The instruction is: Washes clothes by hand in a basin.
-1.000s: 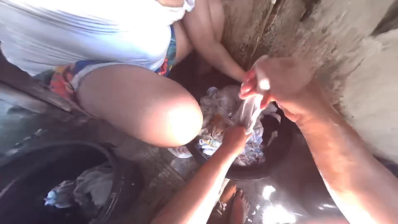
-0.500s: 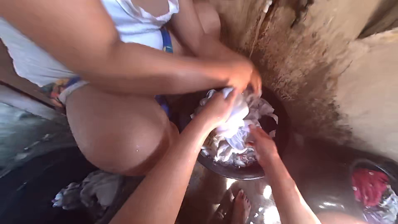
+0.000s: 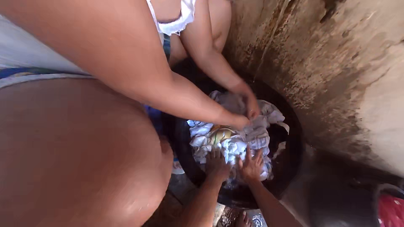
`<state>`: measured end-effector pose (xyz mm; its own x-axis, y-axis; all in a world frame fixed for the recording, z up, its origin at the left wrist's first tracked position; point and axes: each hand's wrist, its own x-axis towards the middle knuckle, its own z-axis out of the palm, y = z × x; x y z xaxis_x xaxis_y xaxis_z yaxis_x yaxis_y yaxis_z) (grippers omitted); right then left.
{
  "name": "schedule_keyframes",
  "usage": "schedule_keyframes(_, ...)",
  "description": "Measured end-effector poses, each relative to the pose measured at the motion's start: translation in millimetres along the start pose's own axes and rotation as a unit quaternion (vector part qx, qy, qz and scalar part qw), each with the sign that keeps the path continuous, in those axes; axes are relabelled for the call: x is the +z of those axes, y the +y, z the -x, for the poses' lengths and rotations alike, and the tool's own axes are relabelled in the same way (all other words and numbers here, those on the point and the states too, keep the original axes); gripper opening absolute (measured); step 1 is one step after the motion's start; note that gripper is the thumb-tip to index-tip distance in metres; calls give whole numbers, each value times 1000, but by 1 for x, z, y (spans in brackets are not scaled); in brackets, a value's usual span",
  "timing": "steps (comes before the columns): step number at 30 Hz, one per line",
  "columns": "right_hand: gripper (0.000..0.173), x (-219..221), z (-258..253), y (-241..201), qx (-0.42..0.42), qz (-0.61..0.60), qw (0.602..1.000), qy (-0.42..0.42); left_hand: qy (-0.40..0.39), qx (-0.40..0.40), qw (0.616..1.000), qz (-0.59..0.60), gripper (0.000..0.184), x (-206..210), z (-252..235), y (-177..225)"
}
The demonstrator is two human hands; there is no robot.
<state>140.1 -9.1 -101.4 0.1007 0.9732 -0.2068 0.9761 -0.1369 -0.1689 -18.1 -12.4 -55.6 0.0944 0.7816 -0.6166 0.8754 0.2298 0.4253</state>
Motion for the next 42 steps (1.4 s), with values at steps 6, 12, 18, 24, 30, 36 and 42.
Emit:
schedule_keyframes(6, 76, 35, -30, -16, 20, 42, 999, -8, -44, -121, 990, 53, 60, -3, -20, 24)
schedule_keyframes(12, 78, 28, -54, -13, 10, 23, 997, -75, -118, -52, 989, 70, 53, -20, -42, 5)
schedule_keyframes(18, 51, -78, -6, -62, 42, -510, 859, 19, -28, 61, 986, 154, 48, -103, 48, 73)
schedule_keyframes(24, 56, -88, 20, -20, -38, -529, 834, 149, 117, 313, 883, 331, 34, -170, 131, 113)
schedule_keyframes(30, 40, -124, 4, 28, 27, -765, 642, 50, 164, 167, 793, 562, 32, -133, 113, 73)
schedule_keyframes(36, 21, -138, 50, -102, 38, -686, 712, 145, 172, 28, 866, 469, 39, -6, 37, 53)
schedule_keyframes(42, 58, -128, 76, -106, 38, -481, 866, 130, 140, 61, 773, 615, 28, -18, 46, 50)
